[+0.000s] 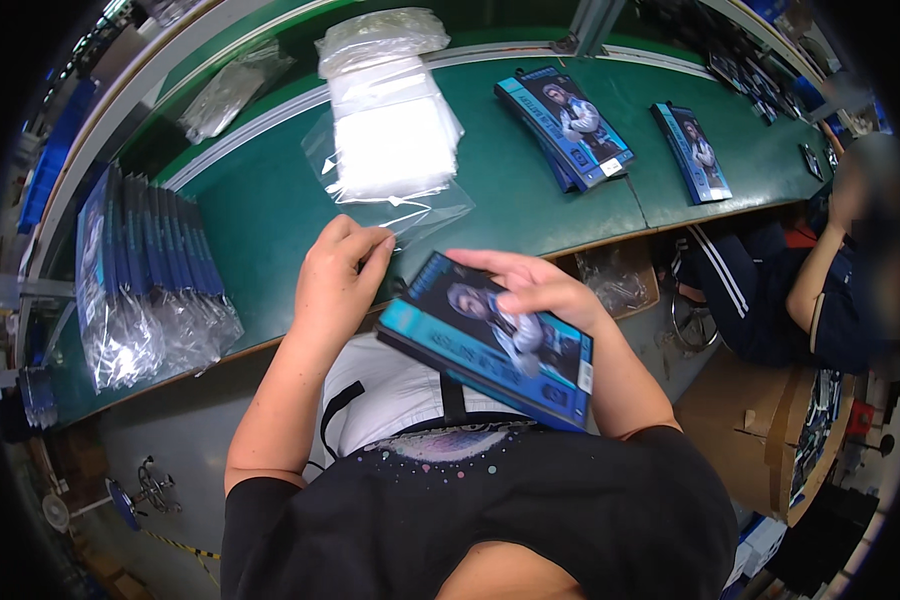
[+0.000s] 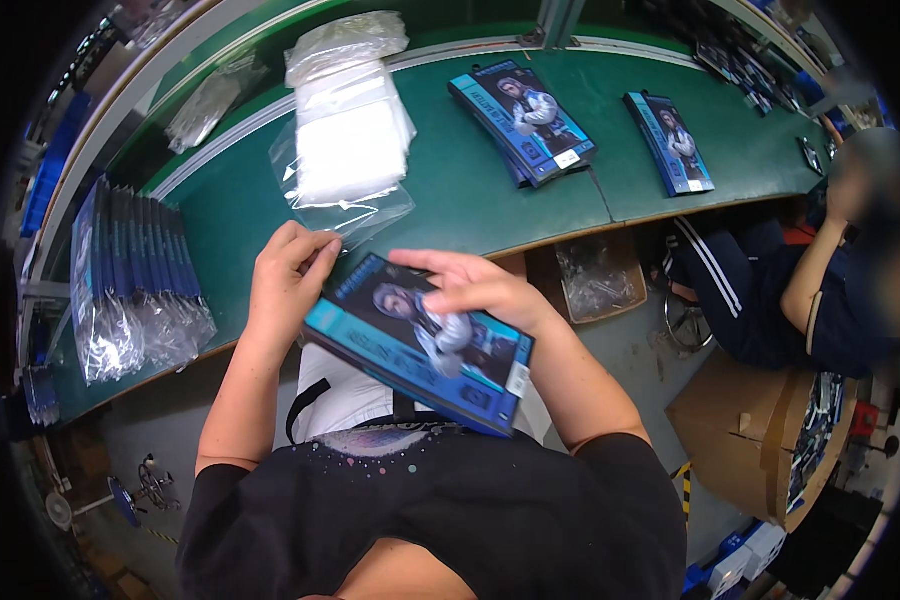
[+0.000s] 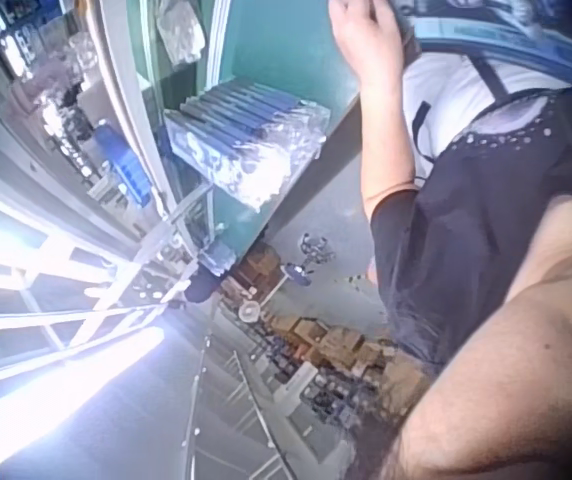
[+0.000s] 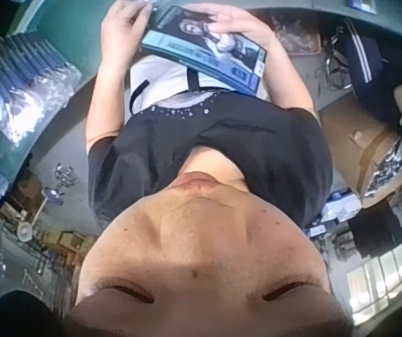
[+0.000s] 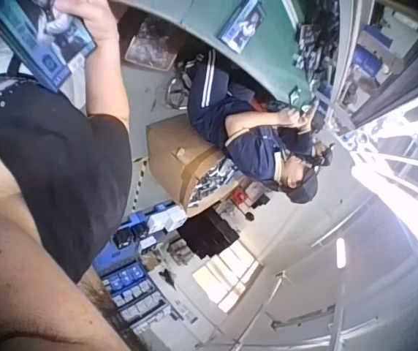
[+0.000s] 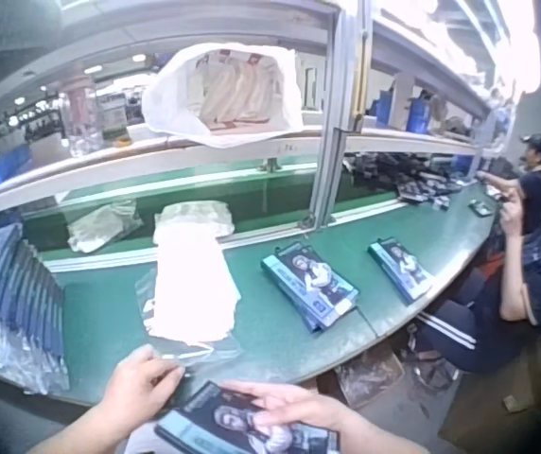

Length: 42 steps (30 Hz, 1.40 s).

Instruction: The recorder is packaging small blue boxes into plastic sleeves and using rubber bands to bundle items on an assembly line.

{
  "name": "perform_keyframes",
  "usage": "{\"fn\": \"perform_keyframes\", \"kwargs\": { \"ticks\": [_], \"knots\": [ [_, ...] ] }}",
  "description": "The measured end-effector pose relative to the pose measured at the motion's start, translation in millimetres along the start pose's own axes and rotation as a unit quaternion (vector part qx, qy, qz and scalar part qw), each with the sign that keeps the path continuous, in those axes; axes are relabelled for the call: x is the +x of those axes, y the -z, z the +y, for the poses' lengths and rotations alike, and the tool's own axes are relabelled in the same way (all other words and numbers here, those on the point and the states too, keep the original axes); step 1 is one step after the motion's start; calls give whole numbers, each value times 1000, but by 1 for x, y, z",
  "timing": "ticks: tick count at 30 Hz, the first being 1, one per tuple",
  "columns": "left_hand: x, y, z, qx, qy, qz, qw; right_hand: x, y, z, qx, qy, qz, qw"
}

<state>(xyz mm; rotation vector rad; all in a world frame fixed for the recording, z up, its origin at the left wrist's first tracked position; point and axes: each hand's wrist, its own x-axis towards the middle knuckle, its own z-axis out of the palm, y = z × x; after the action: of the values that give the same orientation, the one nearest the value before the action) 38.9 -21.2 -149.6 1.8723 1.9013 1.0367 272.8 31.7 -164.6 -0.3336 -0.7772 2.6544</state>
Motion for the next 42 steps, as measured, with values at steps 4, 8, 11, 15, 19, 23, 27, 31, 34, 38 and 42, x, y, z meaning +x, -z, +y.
{"fn": "perform_keyframes", "kwargs": {
  "ticks": [4, 8, 11, 15, 19, 23, 27, 31, 34, 38, 42],
  "knots": [
    [-6, 10, -7, -15, -24, 4, 1000, 29, 2, -7, -41, 2, 45, 998],
    [-11, 12, -16, -180, 135, 14, 974, 24, -1, -4, -78, -9, 65, 995],
    [-11, 14, -20, -310, 224, 12, 924, 23, 0, 3, -129, 5, 104, 986],
    [-9, 26, -21, -180, 129, -35, 974, 29, -12, 10, -222, 93, 163, 957],
    [-4, 31, -26, -130, 71, -79, 986, 33, -12, 26, -248, 156, 154, 944],
    [-4, 34, -15, -63, 44, -72, 994, 34, -27, 36, -296, 202, 169, 918],
    [-7, 31, -8, -50, 18, -47, 997, 34, -32, 39, -305, 217, 184, 909],
    [-13, 24, -8, -7, -69, 36, 997, 33, -32, 43, -344, 245, 197, 885],
    [-15, 26, -8, 58, -114, 4, 992, 33, -36, 39, -348, 223, 221, 884],
    [-16, 35, -12, 73, -157, -71, 982, 30, -31, 37, -336, 237, 196, 890],
    [-22, 29, -10, -207, 62, -33, 976, 29, -32, 38, -334, 287, 186, 878]
  ]
}}
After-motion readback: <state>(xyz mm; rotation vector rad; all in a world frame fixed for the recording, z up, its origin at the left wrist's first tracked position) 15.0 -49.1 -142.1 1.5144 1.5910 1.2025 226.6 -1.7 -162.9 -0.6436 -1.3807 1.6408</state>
